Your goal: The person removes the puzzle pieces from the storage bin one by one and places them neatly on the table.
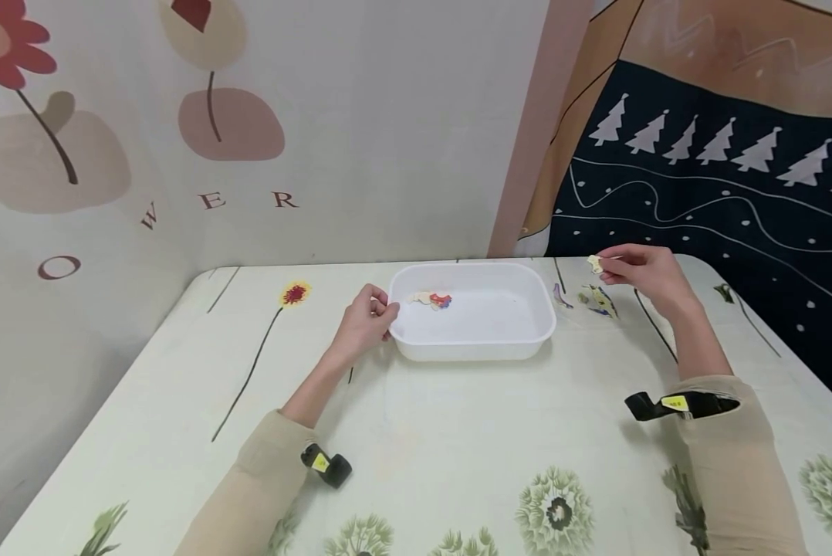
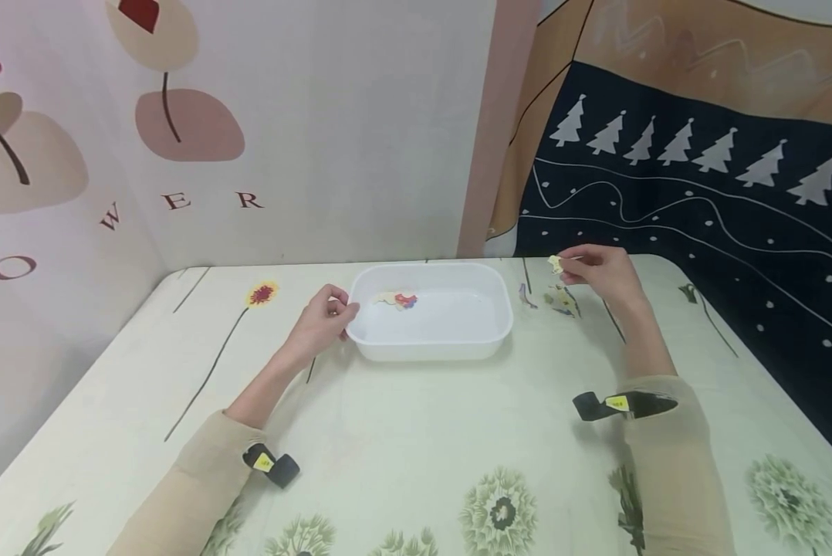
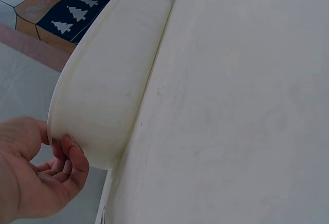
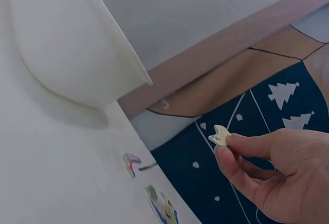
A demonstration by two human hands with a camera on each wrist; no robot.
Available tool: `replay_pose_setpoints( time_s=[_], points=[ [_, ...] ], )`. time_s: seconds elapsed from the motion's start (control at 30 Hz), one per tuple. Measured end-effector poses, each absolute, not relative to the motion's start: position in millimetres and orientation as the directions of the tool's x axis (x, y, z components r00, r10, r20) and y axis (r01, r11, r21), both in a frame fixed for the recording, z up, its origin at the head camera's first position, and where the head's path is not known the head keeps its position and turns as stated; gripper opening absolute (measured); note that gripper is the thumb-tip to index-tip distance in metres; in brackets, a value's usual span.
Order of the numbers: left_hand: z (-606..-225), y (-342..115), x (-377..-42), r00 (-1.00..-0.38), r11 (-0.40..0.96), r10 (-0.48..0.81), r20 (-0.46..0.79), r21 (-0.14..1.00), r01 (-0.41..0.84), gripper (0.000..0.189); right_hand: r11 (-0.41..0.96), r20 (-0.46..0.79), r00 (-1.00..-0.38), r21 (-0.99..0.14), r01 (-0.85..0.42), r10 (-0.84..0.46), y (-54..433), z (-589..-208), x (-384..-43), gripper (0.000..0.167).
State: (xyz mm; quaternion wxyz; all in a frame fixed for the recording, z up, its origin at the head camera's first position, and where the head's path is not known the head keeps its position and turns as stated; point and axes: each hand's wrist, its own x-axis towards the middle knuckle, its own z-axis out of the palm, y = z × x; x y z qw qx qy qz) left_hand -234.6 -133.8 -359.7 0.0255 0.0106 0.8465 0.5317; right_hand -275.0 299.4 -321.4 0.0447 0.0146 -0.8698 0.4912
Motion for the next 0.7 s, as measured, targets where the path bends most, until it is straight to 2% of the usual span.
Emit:
replay_pose_setpoints(
  time_s=[0.27, 0.4, 0.7],
  points=[
    [-358, -133, -233, -0.999, 0.439, 0.045, -0.027, 0.899, -0.005, 0.019, 0.443, 0.089, -0.995, -0.894, -0.063, 0.037, 318, -333, -280, 0.034],
    [-359, -133, -234, -0.999, 0.437, 0.048, -0.020, 0.900, 0.003, 0.019, 0.426, 0.084, -0.995, -0.903, -0.052, 0.057, 340, -356, -297, 0.035],
    [-359, -133, -234, -0.999, 0.439, 0.046, -0.021, 0.898, 0.001, 0.019, 0.455, -0.011, -0.994, -0.888, 0.060, 0.108, 338, -354, -284, 0.037]
  ],
)
